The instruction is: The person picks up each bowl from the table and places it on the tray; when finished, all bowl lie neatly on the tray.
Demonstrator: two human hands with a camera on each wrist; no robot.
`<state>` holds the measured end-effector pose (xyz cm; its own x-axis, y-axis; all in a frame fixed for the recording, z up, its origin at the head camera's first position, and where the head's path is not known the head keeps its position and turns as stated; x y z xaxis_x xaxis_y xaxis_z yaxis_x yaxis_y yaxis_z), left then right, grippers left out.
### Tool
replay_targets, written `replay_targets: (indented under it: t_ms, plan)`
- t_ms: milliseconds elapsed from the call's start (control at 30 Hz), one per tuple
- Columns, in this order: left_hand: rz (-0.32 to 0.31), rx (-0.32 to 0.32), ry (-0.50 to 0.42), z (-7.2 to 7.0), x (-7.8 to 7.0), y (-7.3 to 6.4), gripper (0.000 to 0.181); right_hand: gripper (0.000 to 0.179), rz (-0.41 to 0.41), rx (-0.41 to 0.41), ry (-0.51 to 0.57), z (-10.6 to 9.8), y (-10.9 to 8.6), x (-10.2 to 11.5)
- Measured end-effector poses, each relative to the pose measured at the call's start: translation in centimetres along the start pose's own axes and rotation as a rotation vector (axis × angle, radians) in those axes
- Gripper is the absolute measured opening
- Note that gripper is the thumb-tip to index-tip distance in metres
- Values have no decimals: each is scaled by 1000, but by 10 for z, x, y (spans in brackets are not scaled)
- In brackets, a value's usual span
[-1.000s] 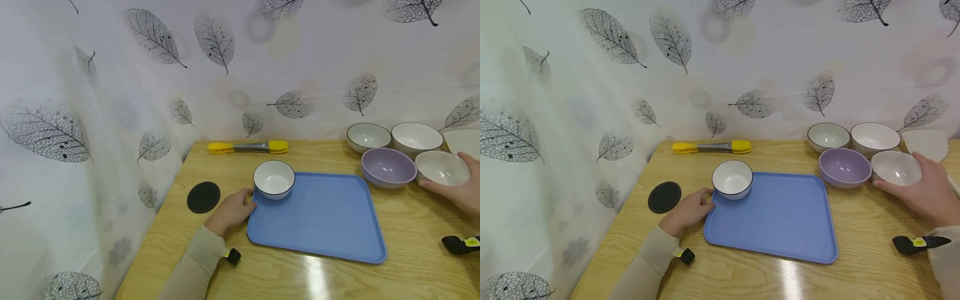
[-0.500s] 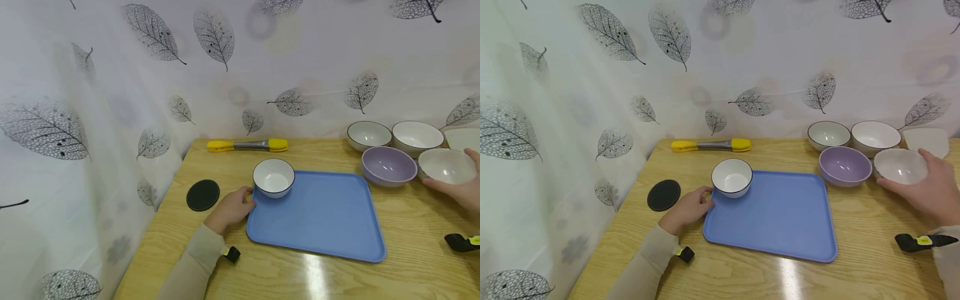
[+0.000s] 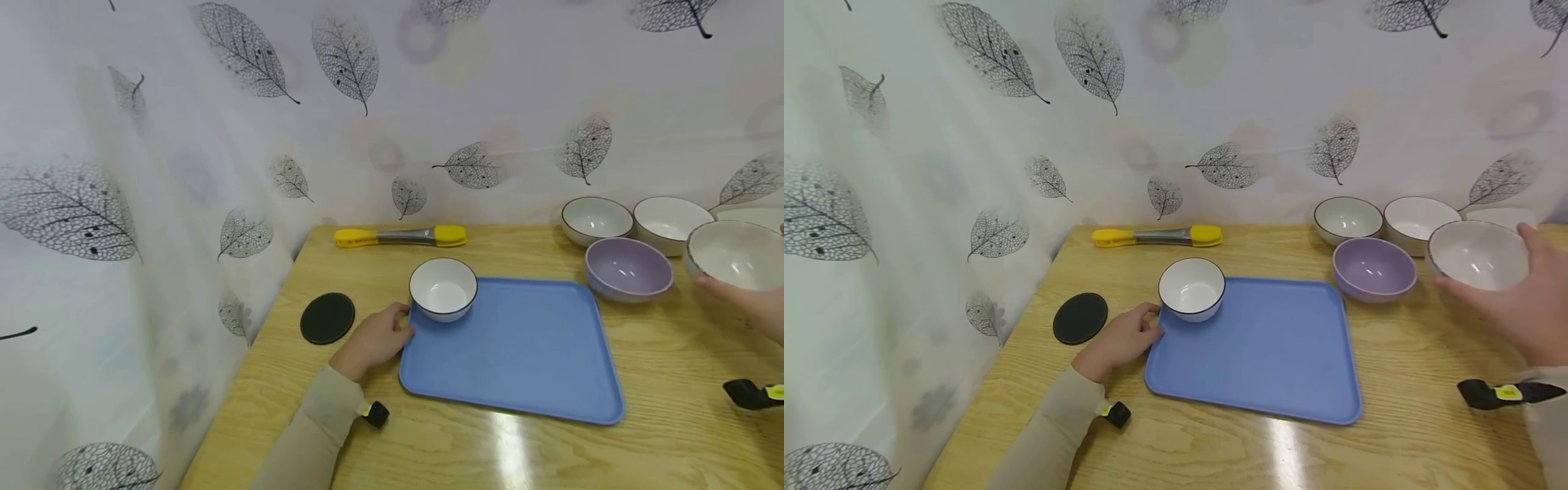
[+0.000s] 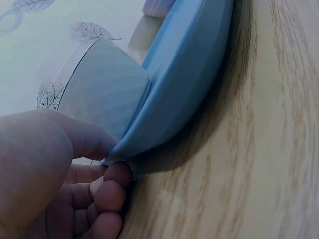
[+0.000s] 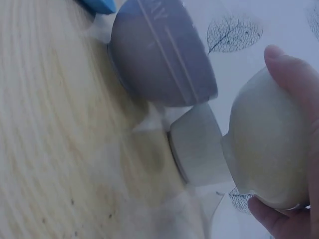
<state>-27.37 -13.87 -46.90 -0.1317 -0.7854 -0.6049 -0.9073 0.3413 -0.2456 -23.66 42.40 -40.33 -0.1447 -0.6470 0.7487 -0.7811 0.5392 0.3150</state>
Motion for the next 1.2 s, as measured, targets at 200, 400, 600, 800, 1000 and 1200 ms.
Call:
replay_targets:
  t_ms: [200, 400, 600, 800, 1000, 1200]
  plan:
    - [6, -2, 7, -1, 1, 0, 50, 102, 6, 29, -10, 5, -4, 20]
    - [7, -2, 8, 0, 1, 0, 49, 111, -28, 133, 8, 17, -13, 47]
    - [17, -5, 10, -1, 1, 1, 50, 117, -112, 171, 54, 22, -28, 77]
    - [8, -4, 14, -1, 3, 2, 50, 120, -156, 296, 53, 38, -51, 101]
    - [3, -4, 19, 0, 3, 3, 51, 126, -240, 390, 105, 53, -70, 116]
    - [5, -7, 41, -1, 4, 4, 50, 130, -342, 428, 206, 68, -95, 127]
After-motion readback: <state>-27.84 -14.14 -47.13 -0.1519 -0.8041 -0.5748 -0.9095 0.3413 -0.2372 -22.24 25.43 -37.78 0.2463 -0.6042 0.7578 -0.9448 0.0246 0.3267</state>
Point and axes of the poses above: each hand's wrist, its own y-axis towards the middle knuckle, its own z-axis out of the palm, x = y × z, the point moved 9 cm from there along y, towards the middle knuckle, and after that the axes turned 5 degrees about z, right-handed, at the moved point
